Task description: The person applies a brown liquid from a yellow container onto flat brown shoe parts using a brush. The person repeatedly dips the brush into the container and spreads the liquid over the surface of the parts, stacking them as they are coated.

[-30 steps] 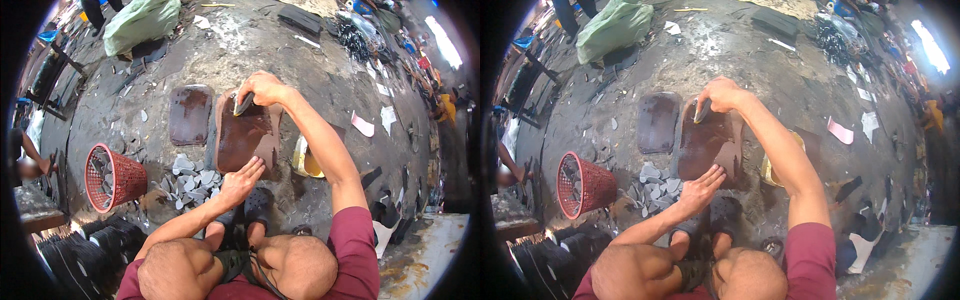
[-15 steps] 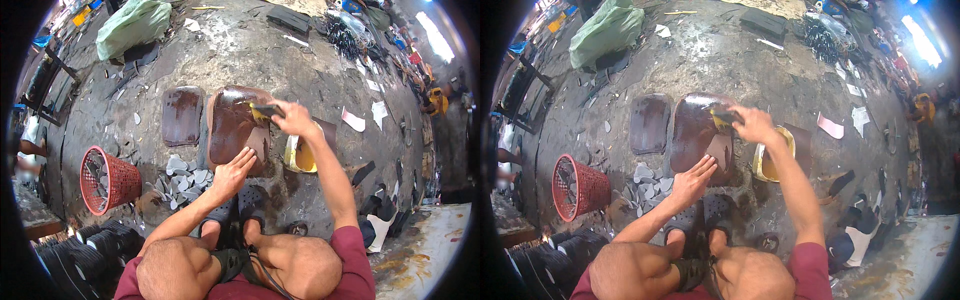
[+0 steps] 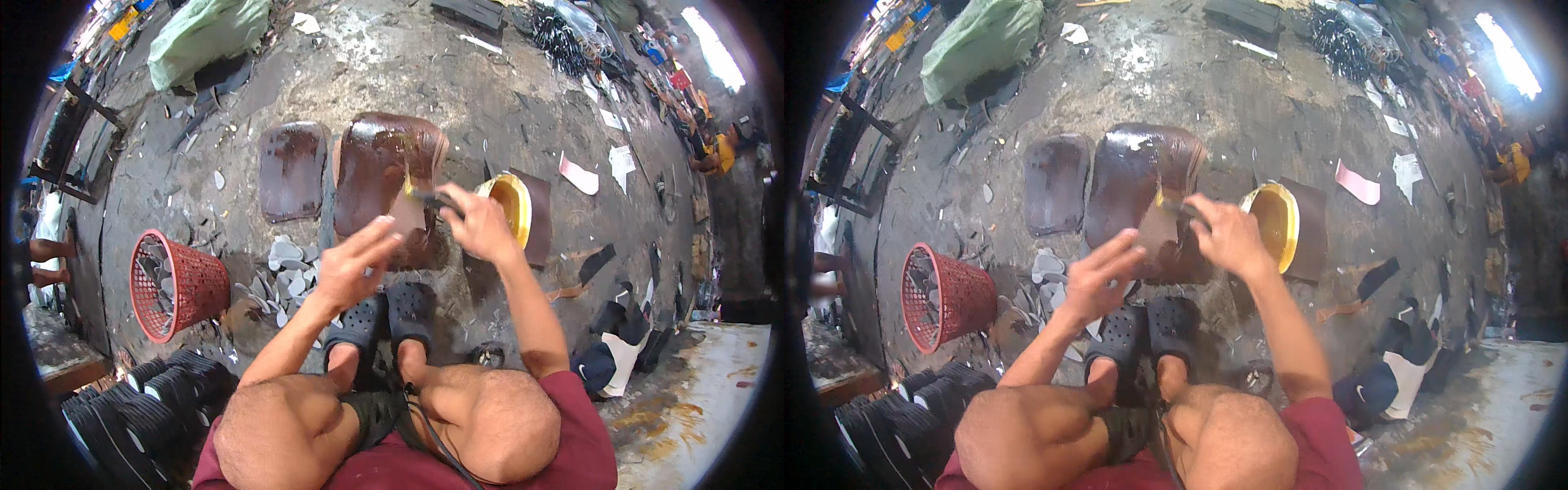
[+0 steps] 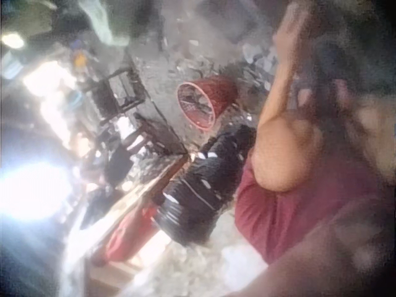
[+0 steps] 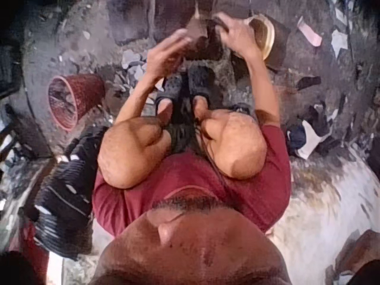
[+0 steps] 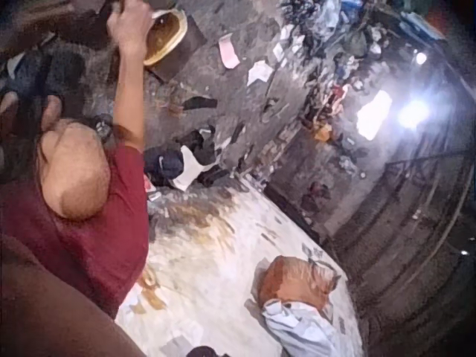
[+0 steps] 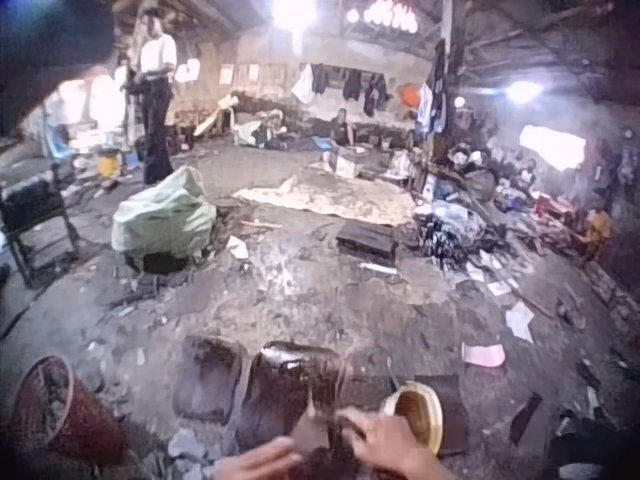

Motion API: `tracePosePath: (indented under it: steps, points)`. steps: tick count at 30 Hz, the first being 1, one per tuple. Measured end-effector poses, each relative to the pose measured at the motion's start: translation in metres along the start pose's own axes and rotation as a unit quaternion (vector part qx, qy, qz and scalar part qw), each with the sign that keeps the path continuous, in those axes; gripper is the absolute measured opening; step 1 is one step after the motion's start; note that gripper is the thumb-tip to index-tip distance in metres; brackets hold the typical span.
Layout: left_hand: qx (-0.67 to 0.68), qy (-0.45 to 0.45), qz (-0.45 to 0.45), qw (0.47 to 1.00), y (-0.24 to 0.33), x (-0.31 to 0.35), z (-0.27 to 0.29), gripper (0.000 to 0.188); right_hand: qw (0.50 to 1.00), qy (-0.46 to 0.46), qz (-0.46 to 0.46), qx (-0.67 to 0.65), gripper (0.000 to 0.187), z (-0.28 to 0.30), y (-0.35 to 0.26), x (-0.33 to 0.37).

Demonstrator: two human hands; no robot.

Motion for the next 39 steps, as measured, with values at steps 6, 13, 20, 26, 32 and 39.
tracePosePath:
  steps: [6,13,20,26,32,39]
  points:
    - [0.061,0.131,0.146,0.979,-0.043,0.02,0.041,0.045,0.996,-0.009,0.03,-0.08,0.034,-0.021,-0.055,0.072]
    - [0.008,-0.17,0.142,0.975,-0.004,0.018,-0.052,0.058,0.986,0.014,0.085,0.142,0.036,-0.003,-0.046,-0.057]
    - [0.122,0.036,0.19,0.973,-0.045,-0.001,-0.005,0.036,0.993,-0.029,-0.065,0.098,0.039,0.034,0.013,-0.169]
    - [0.286,-0.019,0.448,0.847,-0.183,-0.006,0.004,0.051,0.988,-0.105,0.01,0.111,0.04,-0.011,-0.035,-0.12]
    - [0.292,-0.039,0.406,0.865,-0.164,-0.026,0.013,0.042,0.99,0.019,0.112,0.081,0.045,-0.039,-0.092,-0.011]
    - [0.232,-0.046,0.371,0.898,-0.113,-0.04,0.027,0.038,0.958,0.094,0.175,0.207,0.047,-0.069,-0.109,0.047]
Point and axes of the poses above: each hand's wrist, its own x-axis away from the middle knuckle, its own z-axis out of the back of the hand, y = z × x, the point moved 10 cm from there along -x, towards the middle knuckle, and after that the axes turned 9 degrees about -y, right-handed, at the moved point
